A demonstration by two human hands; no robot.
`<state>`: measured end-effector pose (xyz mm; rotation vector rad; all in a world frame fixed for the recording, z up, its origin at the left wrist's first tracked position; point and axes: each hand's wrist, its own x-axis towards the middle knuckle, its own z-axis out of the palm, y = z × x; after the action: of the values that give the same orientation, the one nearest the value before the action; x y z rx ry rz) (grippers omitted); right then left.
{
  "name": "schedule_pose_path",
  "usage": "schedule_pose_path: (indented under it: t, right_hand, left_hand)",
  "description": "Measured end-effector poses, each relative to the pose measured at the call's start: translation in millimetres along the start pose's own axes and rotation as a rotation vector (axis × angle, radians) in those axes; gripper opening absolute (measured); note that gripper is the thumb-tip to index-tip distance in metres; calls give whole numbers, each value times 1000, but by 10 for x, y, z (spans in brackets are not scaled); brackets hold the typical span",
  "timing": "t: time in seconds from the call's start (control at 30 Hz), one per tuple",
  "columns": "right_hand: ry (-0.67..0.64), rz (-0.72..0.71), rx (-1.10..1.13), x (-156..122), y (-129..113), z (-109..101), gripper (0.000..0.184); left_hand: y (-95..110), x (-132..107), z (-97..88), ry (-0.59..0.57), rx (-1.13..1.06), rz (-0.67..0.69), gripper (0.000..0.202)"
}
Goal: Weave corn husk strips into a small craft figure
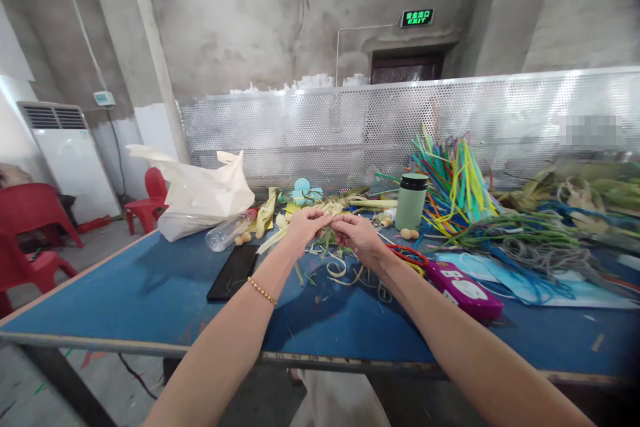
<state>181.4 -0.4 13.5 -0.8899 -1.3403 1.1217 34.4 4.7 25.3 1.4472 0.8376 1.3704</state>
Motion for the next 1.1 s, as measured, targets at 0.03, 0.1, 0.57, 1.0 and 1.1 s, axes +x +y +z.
schedule_pose_path:
  t: [0.03,0.1,0.57,1.0,1.1]
  right_hand:
    - [0,-7,-28,6,6,-11,20]
    - [-13,-27,-79,15,6,-36,22]
    - [-73,-98,-553,12,-110,-144,14]
    - [7,-255,-654,60,-46,-160,8]
    - [38,-282,-673,67,-43,-175,8]
  left_hand:
    - [-6,6,-12,0,0,-17,24]
    - [-24,21,-39,-28,-40,-60,24]
    - [73,54,-144,-83,-434,-240,12]
    - [108,4,-104,-82,-446,-241,10]
    - [107,5,-105,-102,-467,-204,15]
